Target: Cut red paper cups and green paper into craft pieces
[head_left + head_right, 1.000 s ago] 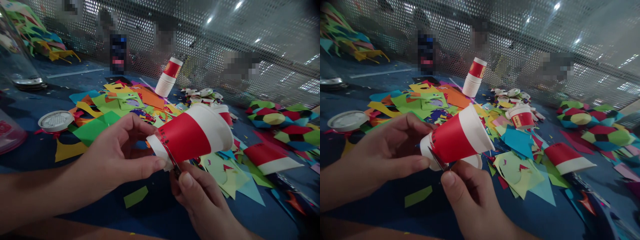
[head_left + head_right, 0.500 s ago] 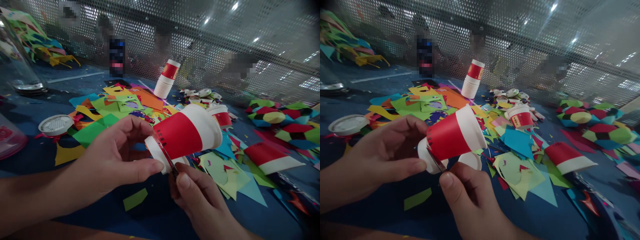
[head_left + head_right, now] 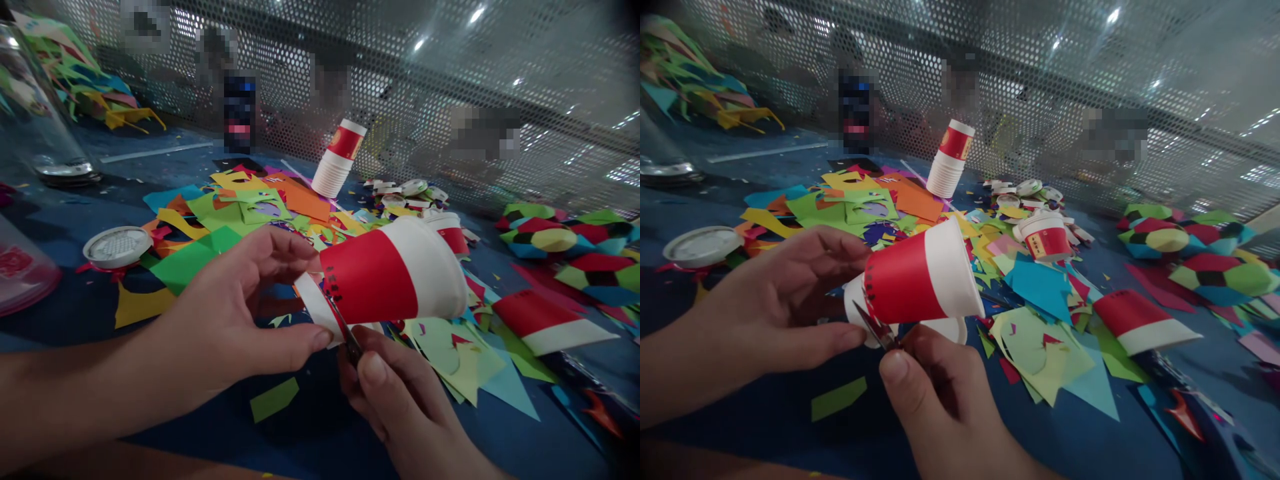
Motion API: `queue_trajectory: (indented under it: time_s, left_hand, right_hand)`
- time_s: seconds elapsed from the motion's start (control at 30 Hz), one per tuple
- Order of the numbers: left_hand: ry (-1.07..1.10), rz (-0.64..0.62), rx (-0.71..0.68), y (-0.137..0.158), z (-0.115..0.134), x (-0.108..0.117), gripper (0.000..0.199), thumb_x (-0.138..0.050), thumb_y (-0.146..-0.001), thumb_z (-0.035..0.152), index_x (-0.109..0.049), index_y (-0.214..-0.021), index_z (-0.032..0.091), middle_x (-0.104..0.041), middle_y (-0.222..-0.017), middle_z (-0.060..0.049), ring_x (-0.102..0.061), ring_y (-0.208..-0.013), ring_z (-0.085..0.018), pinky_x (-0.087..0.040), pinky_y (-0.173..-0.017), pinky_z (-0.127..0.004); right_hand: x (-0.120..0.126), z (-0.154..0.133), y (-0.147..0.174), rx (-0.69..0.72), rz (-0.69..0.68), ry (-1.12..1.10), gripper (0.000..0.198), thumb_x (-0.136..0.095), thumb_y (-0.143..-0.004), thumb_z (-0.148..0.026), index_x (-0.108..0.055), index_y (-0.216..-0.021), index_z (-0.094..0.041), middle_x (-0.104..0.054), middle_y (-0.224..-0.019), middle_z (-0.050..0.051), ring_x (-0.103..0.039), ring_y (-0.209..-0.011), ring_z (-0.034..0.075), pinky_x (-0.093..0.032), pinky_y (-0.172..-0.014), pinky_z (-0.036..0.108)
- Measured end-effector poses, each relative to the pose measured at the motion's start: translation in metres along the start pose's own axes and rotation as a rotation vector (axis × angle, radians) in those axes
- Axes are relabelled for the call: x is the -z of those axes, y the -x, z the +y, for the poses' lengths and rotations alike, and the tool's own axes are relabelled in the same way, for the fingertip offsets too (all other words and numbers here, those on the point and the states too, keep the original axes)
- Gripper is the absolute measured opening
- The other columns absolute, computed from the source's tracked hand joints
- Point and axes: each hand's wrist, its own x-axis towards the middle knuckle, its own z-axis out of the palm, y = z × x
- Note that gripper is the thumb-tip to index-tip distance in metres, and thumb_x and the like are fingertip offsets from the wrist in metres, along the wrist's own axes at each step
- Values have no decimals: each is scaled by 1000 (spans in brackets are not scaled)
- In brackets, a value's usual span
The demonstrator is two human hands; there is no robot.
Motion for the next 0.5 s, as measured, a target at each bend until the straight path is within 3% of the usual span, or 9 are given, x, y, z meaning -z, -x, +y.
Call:
queue_trajectory:
  time_s: [0.13,0.3,0.43,0.5]
  left_hand:
    - [13,14,-19,-1,2,0,45,-82,-68,12,-57,-101,27,-71,-99,6,-69,-81,-10,-55,-69,-15]
    - [25,25,-1,-2,8,-1,44,-82,-65,8,-56,-98,24,-71,-94,6,-70,-82,-10,-56,-66,-14]
    - [14,24,30,-5,8,0,47,-81,-65,7,-54,-100,23,-73,-95,5,-70,-79,-9,-57,-66,-14]
    - [19,31,21,-6,8,1,47,-81,-63,6,-55,-99,23,-73,-94,6,-71,-81,-10,-57,-65,-13]
  right_hand:
    - [-3,-5,-4,15,-11,27,53,-60,-79,-71,-57,-62,-21,-33,-55,-5,-25,-51,10,-20,-43,24]
    - [1,-8,-1,-42,-24,95,56,-61,-74,-76,-58,-60,-22,-36,-57,-3,-30,-52,12,-30,-46,24]
    - [3,-5,5,-152,183,66,56,-71,-61,-77,-69,-80,-24,-55,-66,1,-47,-60,15,-43,-56,27]
    - [2,-5,4,-162,196,47,56,-72,-60,-77,-69,-79,-24,-54,-66,0,-46,-60,15,-43,-56,27]
